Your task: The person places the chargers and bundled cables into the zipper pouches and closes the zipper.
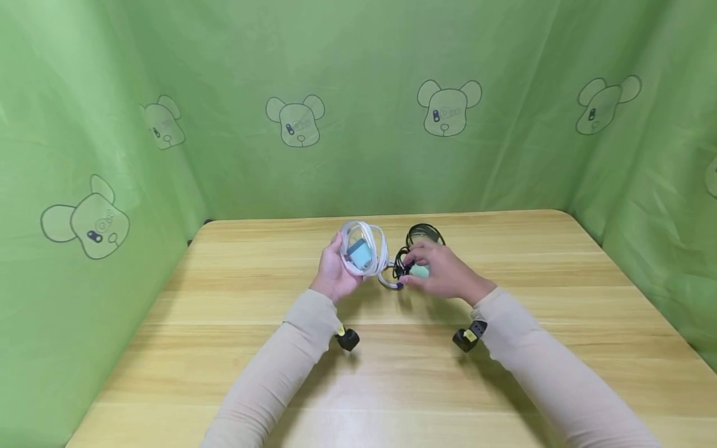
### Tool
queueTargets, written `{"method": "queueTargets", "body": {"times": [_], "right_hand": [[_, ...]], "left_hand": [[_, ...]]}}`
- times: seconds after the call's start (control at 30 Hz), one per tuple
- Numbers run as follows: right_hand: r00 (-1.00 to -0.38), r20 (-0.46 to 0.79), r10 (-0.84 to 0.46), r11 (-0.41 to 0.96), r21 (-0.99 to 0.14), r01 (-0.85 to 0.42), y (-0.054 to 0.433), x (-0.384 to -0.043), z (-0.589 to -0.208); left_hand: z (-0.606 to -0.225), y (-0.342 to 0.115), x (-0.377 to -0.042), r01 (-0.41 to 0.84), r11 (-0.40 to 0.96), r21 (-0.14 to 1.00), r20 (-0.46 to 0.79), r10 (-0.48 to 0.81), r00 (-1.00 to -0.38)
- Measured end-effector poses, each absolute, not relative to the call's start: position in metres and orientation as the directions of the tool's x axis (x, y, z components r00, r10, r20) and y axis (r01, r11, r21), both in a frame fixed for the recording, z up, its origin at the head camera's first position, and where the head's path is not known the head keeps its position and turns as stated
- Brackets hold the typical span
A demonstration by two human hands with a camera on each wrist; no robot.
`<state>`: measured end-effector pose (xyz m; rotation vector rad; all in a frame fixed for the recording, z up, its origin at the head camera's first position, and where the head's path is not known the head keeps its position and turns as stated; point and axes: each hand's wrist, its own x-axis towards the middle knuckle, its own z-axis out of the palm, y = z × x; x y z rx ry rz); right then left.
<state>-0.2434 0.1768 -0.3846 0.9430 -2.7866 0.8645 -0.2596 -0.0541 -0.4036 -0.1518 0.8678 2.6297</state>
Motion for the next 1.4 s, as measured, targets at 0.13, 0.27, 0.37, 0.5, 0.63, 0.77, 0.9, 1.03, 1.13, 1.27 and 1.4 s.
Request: {"method": "queueTargets", "body": {"times": [0.13, 0.27, 0.37, 0.5, 0.63, 0.77, 0.9, 1.03, 1.13, 1.27, 1.4], "right_hand": [[-0.811, 0.248, -0.53, 0.656, -0.485, -0.578, 0.177, -0.243, -0.382], [-0.813, 0.245, -0.528, 0.662, -0.482, -0.575, 0.176, -0.243, -0.379], [-0.815, 0.239, -0.528, 0.673, -0.468, -0.573, 0.176, -0.243, -0.377], [-0.819, 0.234, -0.525, 0.684, -0.457, -0.569, 0.175, -0.243, -0.374], [-0.822, 0.231, -0.521, 0.683, -0.464, -0.564, 0.175, -0.243, -0.373], [-0.818, 0.244, -0.521, 0.679, -0.461, -0.571, 0.175, -0.243, -0.372], [-0.811, 0.264, -0.522, 0.681, -0.444, -0.582, 0.175, -0.244, -0.371], [-0.807, 0.273, -0.523, 0.683, -0.433, -0.589, 0.175, -0.245, -0.37], [-0.811, 0.271, -0.519, 0.676, -0.45, -0.583, 0.175, -0.244, -0.369], [-0.811, 0.278, -0.514, 0.668, -0.464, -0.582, 0.175, -0.244, -0.369], [-0.807, 0.298, -0.509, 0.671, -0.45, -0.589, 0.175, -0.245, -0.368]], "left_hand": [[-0.405, -0.054, -0.26, -0.373, -0.739, 0.561, -0.214, 0.306, -0.928], [-0.405, -0.054, -0.259, -0.37, -0.736, 0.567, -0.218, 0.3, -0.929], [-0.406, -0.054, -0.259, -0.369, -0.738, 0.565, -0.221, 0.295, -0.93], [-0.406, -0.054, -0.258, -0.373, -0.735, 0.567, -0.227, 0.296, -0.928], [-0.406, -0.053, -0.259, -0.375, -0.737, 0.562, -0.222, 0.303, -0.927], [-0.407, -0.053, -0.259, -0.378, -0.737, 0.561, -0.221, 0.306, -0.926], [-0.407, -0.053, -0.259, -0.378, -0.735, 0.563, -0.221, 0.307, -0.926], [-0.407, -0.053, -0.259, -0.375, -0.731, 0.57, -0.216, 0.307, -0.927], [-0.407, -0.053, -0.259, -0.372, -0.729, 0.574, -0.209, 0.309, -0.928], [-0.407, -0.053, -0.259, -0.37, -0.728, 0.577, -0.21, 0.306, -0.929], [-0.406, -0.053, -0.26, -0.375, -0.724, 0.579, -0.219, 0.304, -0.927]]}}
